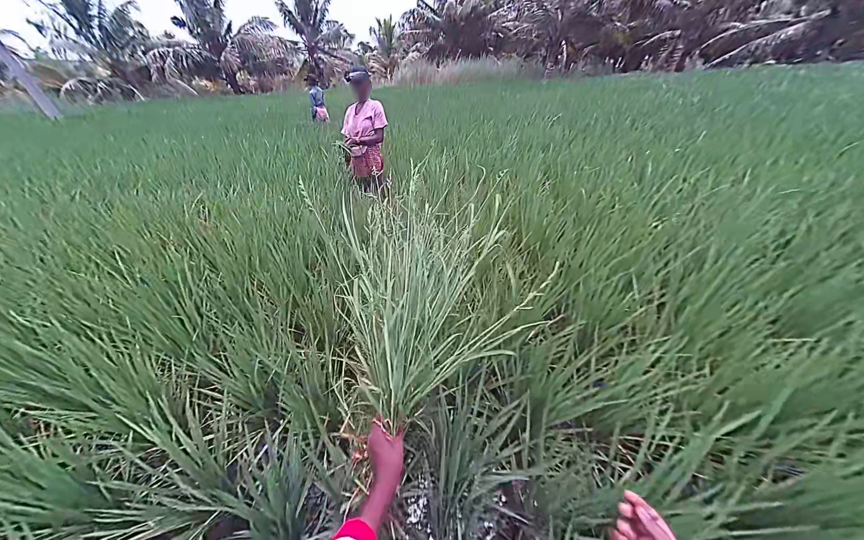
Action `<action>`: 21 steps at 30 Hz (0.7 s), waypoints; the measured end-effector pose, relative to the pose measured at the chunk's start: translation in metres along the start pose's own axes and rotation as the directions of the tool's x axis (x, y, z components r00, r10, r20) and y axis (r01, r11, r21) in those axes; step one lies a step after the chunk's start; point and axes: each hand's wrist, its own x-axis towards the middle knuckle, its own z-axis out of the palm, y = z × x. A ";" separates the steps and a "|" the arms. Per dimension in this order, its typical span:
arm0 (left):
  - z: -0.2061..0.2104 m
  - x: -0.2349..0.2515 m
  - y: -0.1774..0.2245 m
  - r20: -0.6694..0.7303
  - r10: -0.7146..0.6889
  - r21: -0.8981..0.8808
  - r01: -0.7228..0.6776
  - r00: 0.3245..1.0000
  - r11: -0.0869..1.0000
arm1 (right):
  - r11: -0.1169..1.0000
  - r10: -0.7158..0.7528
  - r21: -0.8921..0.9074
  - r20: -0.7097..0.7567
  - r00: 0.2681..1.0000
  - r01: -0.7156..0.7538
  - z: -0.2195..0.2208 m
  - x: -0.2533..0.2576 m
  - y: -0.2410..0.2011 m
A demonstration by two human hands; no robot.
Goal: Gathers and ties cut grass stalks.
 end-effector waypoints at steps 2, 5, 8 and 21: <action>-0.003 -0.009 -0.006 0.041 0.017 -0.018 -0.016 0.999 1.000 | 1.000 -0.013 -0.023 0.005 1.000 0.013 0.026 0.007 -0.017; -0.007 -0.019 -0.007 0.082 0.024 -0.054 -0.020 0.996 0.998 | 0.993 -0.060 -0.099 0.025 0.998 0.062 0.059 0.019 -0.035; -0.007 -0.023 -0.008 0.113 0.026 -0.101 -0.015 0.993 0.995 | 0.974 -0.135 -0.175 0.066 0.989 0.145 0.088 0.037 -0.048; 0.006 -0.044 -0.014 0.178 0.095 -0.138 -0.071 0.979 0.988 | 0.902 -0.147 -0.353 0.295 0.944 0.250 0.175 0.055 -0.101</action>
